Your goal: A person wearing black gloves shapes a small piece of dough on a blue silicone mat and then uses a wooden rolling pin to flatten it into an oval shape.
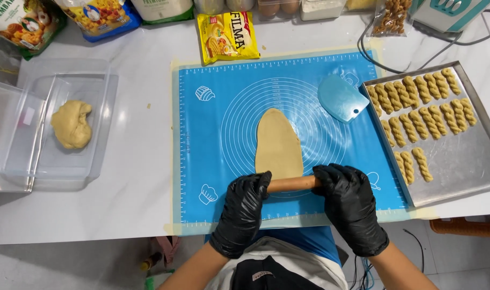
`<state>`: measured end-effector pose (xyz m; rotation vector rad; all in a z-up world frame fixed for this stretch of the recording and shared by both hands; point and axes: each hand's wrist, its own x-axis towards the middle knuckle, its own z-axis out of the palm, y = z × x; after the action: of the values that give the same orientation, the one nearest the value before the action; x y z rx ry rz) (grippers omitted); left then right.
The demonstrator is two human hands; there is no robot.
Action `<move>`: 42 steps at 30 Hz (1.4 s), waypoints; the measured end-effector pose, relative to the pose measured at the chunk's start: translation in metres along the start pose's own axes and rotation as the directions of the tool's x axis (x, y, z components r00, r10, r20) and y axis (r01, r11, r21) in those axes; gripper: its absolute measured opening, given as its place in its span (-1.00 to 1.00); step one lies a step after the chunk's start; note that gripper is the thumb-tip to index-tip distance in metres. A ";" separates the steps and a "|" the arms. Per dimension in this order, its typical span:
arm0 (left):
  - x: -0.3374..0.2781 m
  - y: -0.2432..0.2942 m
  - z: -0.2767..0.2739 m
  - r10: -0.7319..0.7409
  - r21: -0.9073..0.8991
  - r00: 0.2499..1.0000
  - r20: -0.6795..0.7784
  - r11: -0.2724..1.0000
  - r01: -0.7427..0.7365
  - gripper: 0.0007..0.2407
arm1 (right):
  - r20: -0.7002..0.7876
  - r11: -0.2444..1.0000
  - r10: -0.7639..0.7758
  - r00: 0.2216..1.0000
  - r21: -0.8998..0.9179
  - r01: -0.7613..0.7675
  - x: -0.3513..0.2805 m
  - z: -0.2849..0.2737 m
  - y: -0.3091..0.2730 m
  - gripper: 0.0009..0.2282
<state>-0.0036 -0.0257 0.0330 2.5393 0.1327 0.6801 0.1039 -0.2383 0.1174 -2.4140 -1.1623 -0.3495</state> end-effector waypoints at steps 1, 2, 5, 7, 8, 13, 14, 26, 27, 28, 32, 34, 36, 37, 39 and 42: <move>0.006 -0.006 0.004 0.001 0.002 1.000 -0.001 1.000 -0.001 -0.77 | -0.002 1.000 -0.001 1.000 0.001 0.001 -0.009 0.028 0.027 -0.73; 0.012 -0.013 0.009 0.066 0.213 0.997 -0.026 0.975 -0.059 -0.72 | 0.031 0.981 0.004 1.000 -0.195 0.002 -0.017 0.056 0.054 -0.67; 0.034 -0.034 0.008 0.189 0.310 0.982 0.028 0.932 -0.189 -0.65 | 0.007 0.954 -0.053 0.999 -0.293 0.053 0.002 0.077 0.065 -0.66; 0.049 -0.035 -0.002 0.253 0.199 0.964 0.079 0.944 -0.264 -0.67 | -0.061 0.972 -0.124 0.990 -0.207 0.108 0.023 0.064 0.047 -0.72; 0.054 -0.028 -0.008 0.208 0.199 0.971 0.117 0.953 -0.228 -0.63 | 0.007 0.980 -0.079 0.997 -0.183 0.079 0.028 0.056 0.037 -0.67; 0.080 -0.018 -0.012 0.100 0.219 0.983 0.155 0.967 -0.132 -0.50 | 0.119 0.994 0.092 0.989 0.054 -0.099 0.048 0.062 0.035 -0.52; 0.086 -0.022 -0.008 0.081 0.206 0.984 0.159 0.972 -0.113 -0.49 | 0.139 0.996 0.085 0.987 -0.024 -0.083 0.050 0.069 0.042 -0.47; 0.170 -0.052 0.000 0.117 0.255 0.986 0.116 0.956 -0.144 -0.53 | 0.224 0.960 0.105 0.969 -0.278 -0.040 0.134 0.086 0.068 -0.47; 0.175 -0.055 0.001 0.118 0.253 0.986 0.115 0.957 -0.144 -0.54 | 0.205 0.965 0.114 0.972 -0.257 -0.059 0.140 0.086 0.069 -0.49; 0.181 -0.058 0.002 0.118 0.251 0.986 0.115 0.957 -0.143 -0.54 | 0.206 0.964 0.114 0.972 -0.258 -0.059 0.145 0.088 0.072 -0.49; 0.201 -0.070 0.008 0.131 0.287 0.986 0.103 0.945 -0.156 -0.54 | 0.119 0.978 0.127 0.985 -0.180 -0.104 0.170 0.092 0.069 -0.53; 0.210 -0.078 0.014 0.126 0.278 0.987 0.103 0.949 -0.150 -0.54 | 0.044 0.981 0.162 0.986 -0.114 -0.156 0.179 0.095 0.073 -0.55; 0.218 -0.087 0.023 0.110 0.322 0.989 0.100 0.937 -0.137 -0.53 | 0.028 0.960 0.027 0.999 -0.278 -0.018 0.185 0.104 0.092 -0.56; 0.223 -0.092 0.028 0.114 0.325 0.989 0.097 0.935 -0.139 -0.53 | 0.022 0.960 0.026 0.999 -0.278 -0.018 0.188 0.106 0.096 -0.56; 0.231 -0.102 0.037 0.123 0.352 0.989 0.087 0.924 -0.146 -0.53 | -0.015 0.952 -0.004 1.000 -0.306 -0.001 0.194 0.111 0.104 -0.57; 0.241 -0.105 0.043 0.136 0.381 0.990 0.032 0.914 -0.137 -0.54 | -0.088 0.930 -0.140 0.986 -0.352 0.101 0.197 0.117 0.116 -0.65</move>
<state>0.2313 0.0989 0.0555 2.9480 0.0937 0.7645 0.3204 -0.1123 0.0631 -2.5807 -1.2916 -0.7796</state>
